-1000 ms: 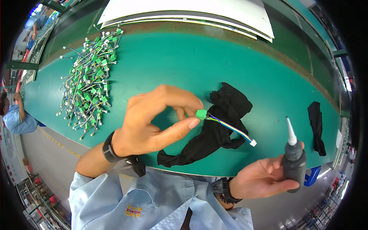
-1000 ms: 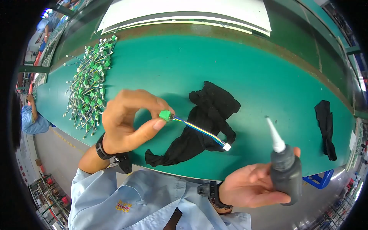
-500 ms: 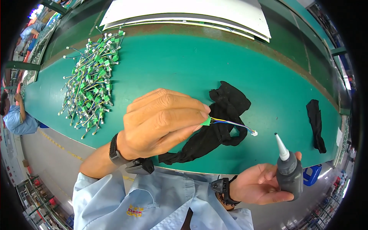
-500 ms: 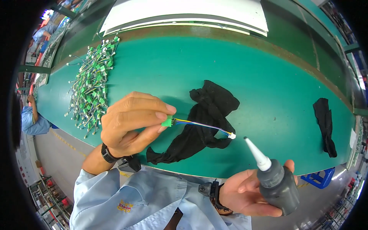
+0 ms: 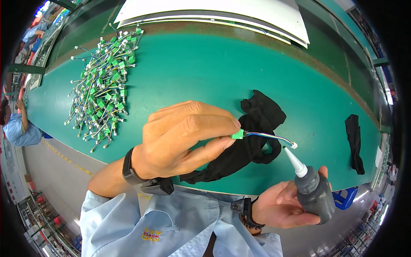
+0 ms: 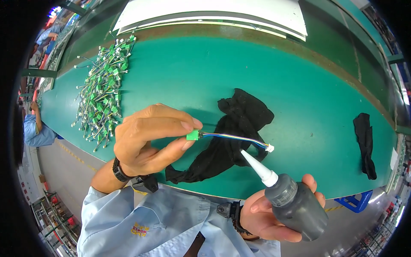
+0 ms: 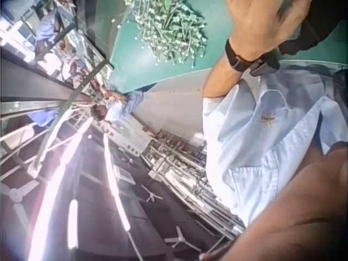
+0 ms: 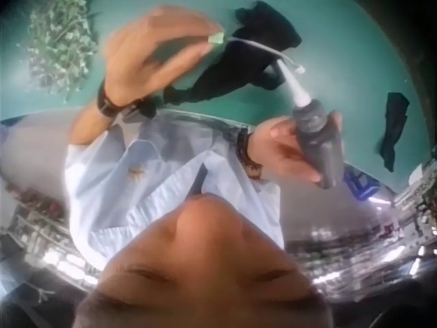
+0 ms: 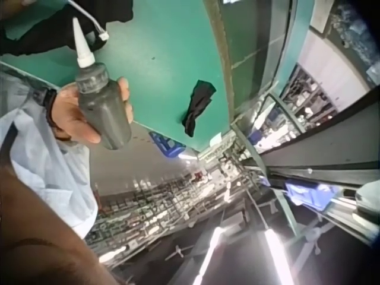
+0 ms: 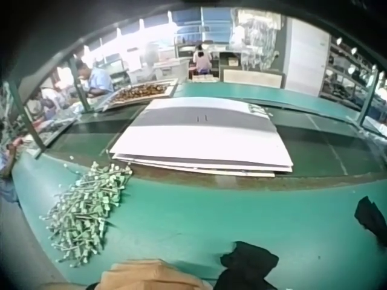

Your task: The person picks up a potentiometer from a pile, applies glue to the base of the wires using a squeeze bottle, and places the component onto a white board, repeating this process before wiping the glue bottle tip with a black cloth.

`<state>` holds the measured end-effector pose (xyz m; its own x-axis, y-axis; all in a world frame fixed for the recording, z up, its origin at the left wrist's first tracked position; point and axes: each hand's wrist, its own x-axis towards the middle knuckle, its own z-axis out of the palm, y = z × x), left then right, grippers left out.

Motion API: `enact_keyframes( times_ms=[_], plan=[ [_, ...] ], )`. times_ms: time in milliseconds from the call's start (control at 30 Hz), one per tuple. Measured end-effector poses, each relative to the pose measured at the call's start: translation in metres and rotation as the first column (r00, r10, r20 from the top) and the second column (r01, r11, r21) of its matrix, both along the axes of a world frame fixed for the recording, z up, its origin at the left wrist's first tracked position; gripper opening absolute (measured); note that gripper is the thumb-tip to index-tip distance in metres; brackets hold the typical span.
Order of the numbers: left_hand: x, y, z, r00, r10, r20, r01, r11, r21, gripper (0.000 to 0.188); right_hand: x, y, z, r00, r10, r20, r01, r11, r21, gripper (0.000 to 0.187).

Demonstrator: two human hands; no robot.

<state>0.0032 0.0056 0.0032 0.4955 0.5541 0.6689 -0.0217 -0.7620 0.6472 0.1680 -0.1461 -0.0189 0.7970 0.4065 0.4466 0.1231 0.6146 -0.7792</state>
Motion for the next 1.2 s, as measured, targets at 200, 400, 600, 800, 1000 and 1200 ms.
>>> enact_keyframes(
  times_ms=[200,400,600,800,1000,1200],
  plan=[
    [-0.002,-0.001,0.001,1.0,0.009,-0.025,-0.009,1.0,-0.026,0.024,0.002,-0.003,-0.004,0.995,-0.098,0.003,0.098,0.993,-0.067,0.074],
    [-0.004,0.002,0.004,0.995,-0.042,-0.09,0.041,0.999,-0.015,0.024,-0.003,0.007,0.004,0.942,-0.336,-0.017,0.329,0.93,-0.167,0.073],
    [-0.005,0.008,0.004,0.992,0.075,-0.102,-0.085,0.992,-0.098,0.021,0.017,-0.011,0.0,0.984,-0.149,-0.097,0.143,0.987,-0.069,0.07],
    [-0.014,0.032,-0.007,0.878,0.371,-0.302,-0.377,0.925,0.04,0.02,0.033,-0.028,-0.001,0.986,-0.075,-0.152,0.075,0.997,-0.003,0.068],
    [-0.016,0.029,-0.008,0.787,0.415,-0.455,-0.447,0.893,0.041,0.02,0.034,-0.029,-0.006,0.972,-0.185,-0.145,0.165,0.976,-0.142,0.067],
    [-0.014,0.024,0.005,0.774,0.398,-0.492,-0.46,0.888,-0.007,0.025,0.041,-0.036,-0.017,0.961,-0.254,-0.114,0.235,0.959,-0.157,0.067]
  ],
)
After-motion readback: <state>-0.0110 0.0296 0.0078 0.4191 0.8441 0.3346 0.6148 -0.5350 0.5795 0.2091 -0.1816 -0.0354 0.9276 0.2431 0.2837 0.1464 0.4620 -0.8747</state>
